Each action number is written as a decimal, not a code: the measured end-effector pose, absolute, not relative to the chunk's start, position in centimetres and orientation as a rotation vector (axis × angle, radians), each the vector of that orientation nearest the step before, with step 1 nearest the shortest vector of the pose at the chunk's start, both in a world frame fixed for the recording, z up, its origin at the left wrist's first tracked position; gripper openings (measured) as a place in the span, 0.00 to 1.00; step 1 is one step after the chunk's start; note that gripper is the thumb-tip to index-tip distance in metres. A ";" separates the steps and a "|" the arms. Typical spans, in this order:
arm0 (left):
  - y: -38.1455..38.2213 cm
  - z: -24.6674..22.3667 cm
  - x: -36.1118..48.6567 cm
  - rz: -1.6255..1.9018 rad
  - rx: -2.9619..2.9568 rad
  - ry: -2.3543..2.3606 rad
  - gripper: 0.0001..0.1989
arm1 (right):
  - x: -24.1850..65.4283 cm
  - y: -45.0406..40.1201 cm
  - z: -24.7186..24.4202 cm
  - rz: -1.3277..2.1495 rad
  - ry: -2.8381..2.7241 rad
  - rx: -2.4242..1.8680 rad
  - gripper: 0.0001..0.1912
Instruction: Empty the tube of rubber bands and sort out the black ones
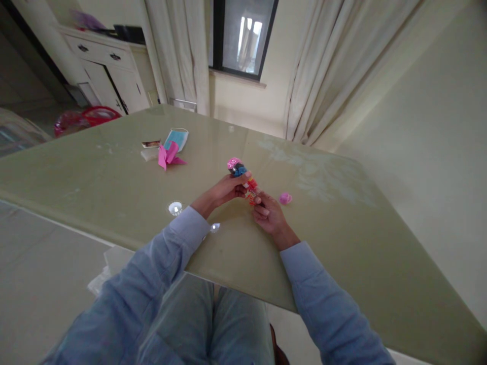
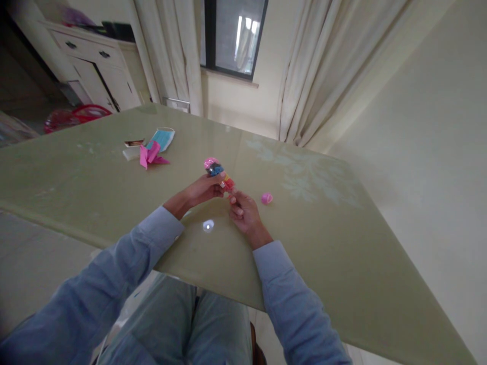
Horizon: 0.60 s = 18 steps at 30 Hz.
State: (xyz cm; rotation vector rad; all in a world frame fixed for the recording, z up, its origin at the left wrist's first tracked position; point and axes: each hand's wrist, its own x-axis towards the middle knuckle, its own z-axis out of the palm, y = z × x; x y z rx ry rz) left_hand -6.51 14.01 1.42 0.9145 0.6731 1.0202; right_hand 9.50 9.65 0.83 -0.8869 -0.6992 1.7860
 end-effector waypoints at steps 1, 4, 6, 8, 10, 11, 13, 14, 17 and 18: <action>14.0 1.4 -6.5 1.022 0.924 0.674 0.24 | 9.5 9.7 0.8 1.780 -0.709 -0.888 0.13; 13.9 1.5 -6.6 1.031 0.950 0.674 0.24 | 9.5 9.7 0.6 1.743 -0.739 -0.892 0.15; 14.0 1.6 -6.8 1.046 0.959 0.698 0.23 | 9.2 9.8 0.4 1.711 -0.738 -0.895 0.14; 14.0 1.7 -7.1 1.067 0.960 0.741 0.23 | 8.6 10.0 0.3 1.696 -0.709 -0.891 0.13; 14.0 1.9 -7.7 1.087 0.956 0.784 0.23 | 7.7 10.1 0.3 1.690 -0.665 -0.895 0.14; 14.0 2.0 -8.0 1.099 0.955 0.806 0.23 | 7.1 10.2 0.3 1.684 -0.645 -0.902 0.14; 14.0 2.2 -8.9 1.145 0.965 0.858 0.23 | 5.9 10.3 0.3 1.660 -0.622 -0.926 0.15; 14.0 2.3 -9.4 1.179 0.975 0.893 0.23 | 5.3 10.3 0.2 1.643 -0.624 -0.937 0.15; 13.9 2.5 -11.0 1.295 1.003 1.014 0.22 | 3.6 10.5 0.1 1.583 -0.681 -0.992 0.13; 13.8 2.6 -11.6 1.322 1.010 1.052 0.22 | 3.1 10.5 0.1 1.560 -0.719 -1.020 0.13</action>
